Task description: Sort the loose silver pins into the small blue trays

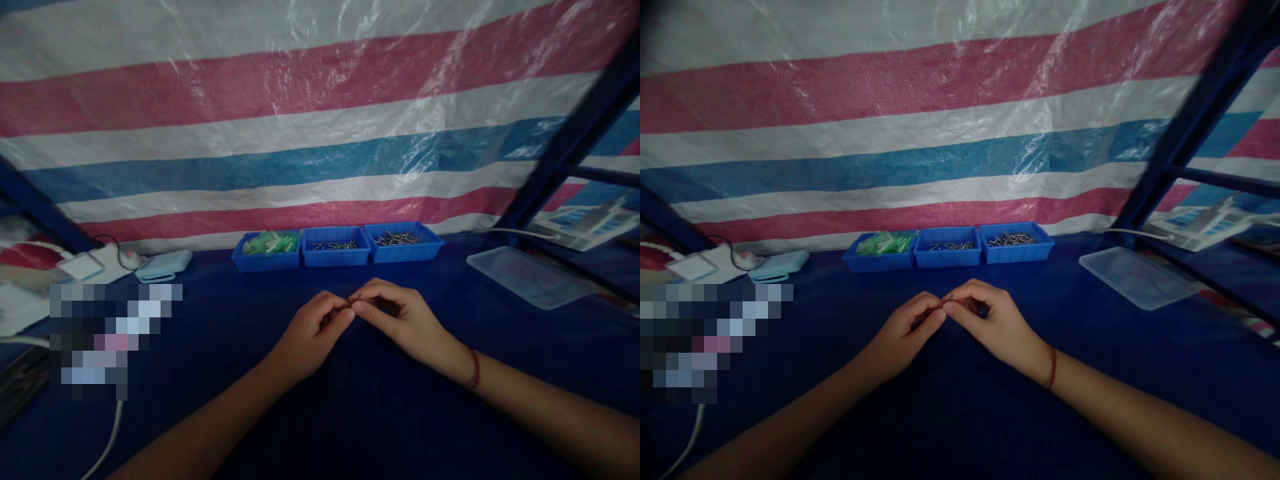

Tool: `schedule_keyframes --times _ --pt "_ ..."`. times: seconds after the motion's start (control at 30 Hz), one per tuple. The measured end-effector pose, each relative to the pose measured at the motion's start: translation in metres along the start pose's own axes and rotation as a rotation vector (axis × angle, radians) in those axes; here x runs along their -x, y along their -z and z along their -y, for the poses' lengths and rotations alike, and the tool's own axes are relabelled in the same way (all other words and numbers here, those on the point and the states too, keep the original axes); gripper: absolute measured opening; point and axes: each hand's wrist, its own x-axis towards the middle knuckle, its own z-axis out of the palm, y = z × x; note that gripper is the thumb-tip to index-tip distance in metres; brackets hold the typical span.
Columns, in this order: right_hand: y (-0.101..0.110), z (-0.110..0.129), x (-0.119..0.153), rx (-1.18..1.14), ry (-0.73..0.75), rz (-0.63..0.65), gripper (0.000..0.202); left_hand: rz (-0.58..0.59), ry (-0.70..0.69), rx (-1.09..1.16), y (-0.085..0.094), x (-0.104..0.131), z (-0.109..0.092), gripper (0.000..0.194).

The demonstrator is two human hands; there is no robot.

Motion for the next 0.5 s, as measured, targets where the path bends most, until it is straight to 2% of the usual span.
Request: schedule_keyframes --times 0.5 --pt "-0.0015 0.0035 0.0006 -0.029 -0.023 -0.018 0.012 -0.019 0.066 0.069 -0.0028 0.0009 0.0011 0.012"
